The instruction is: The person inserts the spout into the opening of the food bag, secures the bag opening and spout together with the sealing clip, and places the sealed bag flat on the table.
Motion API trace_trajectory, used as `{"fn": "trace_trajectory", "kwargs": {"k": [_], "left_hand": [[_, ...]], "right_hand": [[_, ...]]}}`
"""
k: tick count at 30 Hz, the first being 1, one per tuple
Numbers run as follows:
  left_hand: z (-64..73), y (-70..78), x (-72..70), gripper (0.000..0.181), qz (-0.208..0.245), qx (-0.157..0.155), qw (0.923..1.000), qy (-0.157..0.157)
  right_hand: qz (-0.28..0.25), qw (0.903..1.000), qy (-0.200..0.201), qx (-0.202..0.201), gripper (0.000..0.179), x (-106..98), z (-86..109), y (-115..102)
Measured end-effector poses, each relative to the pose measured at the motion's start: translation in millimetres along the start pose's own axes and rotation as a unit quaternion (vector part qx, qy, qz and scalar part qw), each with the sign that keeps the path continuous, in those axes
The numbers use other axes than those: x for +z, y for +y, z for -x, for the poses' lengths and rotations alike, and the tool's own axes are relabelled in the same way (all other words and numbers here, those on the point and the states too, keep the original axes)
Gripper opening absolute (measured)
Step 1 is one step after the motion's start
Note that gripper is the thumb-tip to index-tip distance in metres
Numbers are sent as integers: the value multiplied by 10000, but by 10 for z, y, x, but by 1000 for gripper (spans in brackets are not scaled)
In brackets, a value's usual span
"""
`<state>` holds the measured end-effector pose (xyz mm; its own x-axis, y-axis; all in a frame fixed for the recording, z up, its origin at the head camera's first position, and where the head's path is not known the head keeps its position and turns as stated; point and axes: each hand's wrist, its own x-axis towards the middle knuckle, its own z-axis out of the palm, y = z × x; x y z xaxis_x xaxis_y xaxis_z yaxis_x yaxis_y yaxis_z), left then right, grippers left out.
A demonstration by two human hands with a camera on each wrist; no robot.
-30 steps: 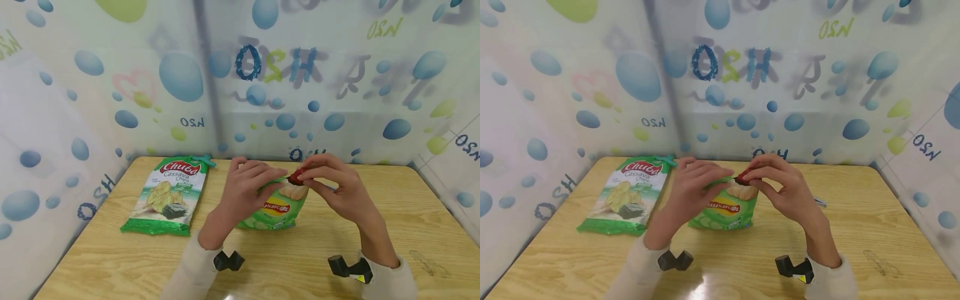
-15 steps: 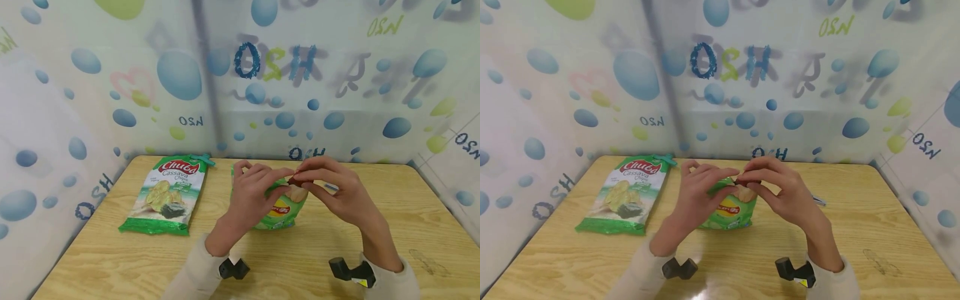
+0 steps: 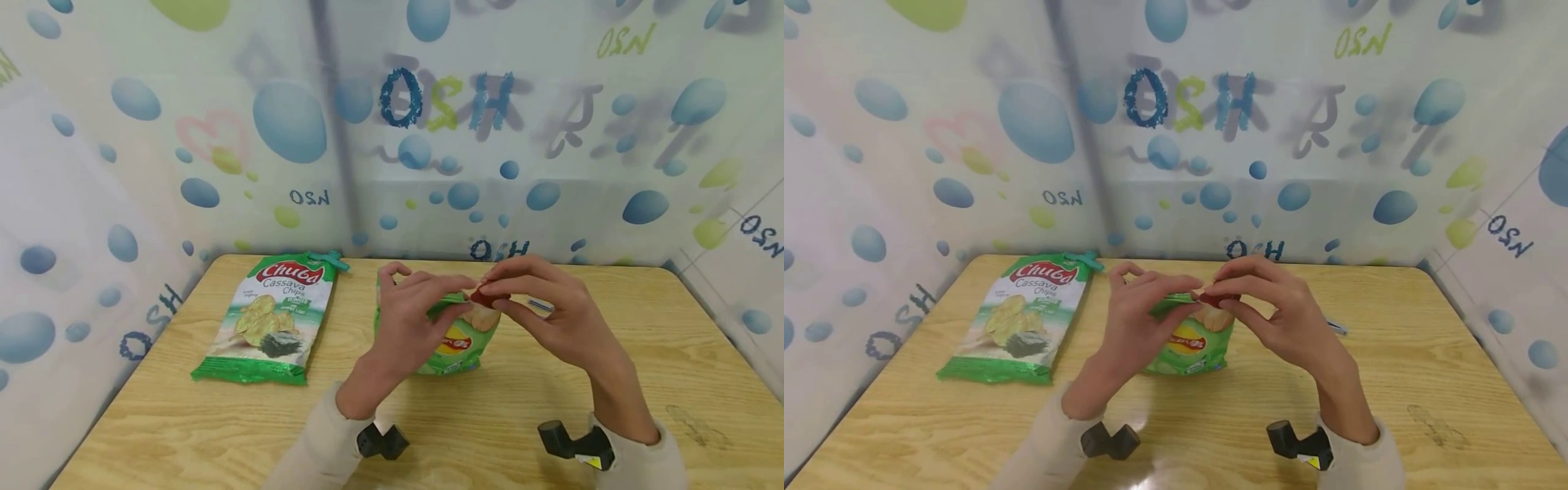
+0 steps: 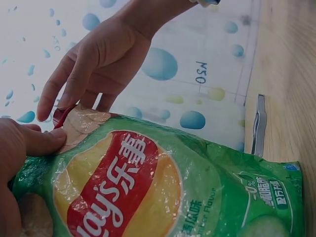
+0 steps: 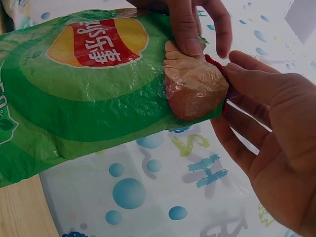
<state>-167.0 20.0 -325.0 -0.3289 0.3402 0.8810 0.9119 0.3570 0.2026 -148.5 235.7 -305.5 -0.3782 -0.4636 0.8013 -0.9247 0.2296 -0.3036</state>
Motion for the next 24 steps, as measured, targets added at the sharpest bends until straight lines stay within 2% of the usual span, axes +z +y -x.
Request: {"fn": "trace_trajectory", "kwargs": {"k": [6,14,19,24], "left_hand": [[-9,-2,-9,25,151,-29,9999,34],[-18,-14,-24,21,218,-67,9997,-33],[-17,-26,-20,20,278,-25,9996,-41],[-8,-30,-7,20,324,110,9994,-5]], "right_hand": [[64,10000,-32,68,27,-5,20,18],[-162,9995,43,273,34,18,26,34],[-708,9967,-113,391,33,31,20,38],[-1130,9922,-258,466,35,59,95,157]]}}
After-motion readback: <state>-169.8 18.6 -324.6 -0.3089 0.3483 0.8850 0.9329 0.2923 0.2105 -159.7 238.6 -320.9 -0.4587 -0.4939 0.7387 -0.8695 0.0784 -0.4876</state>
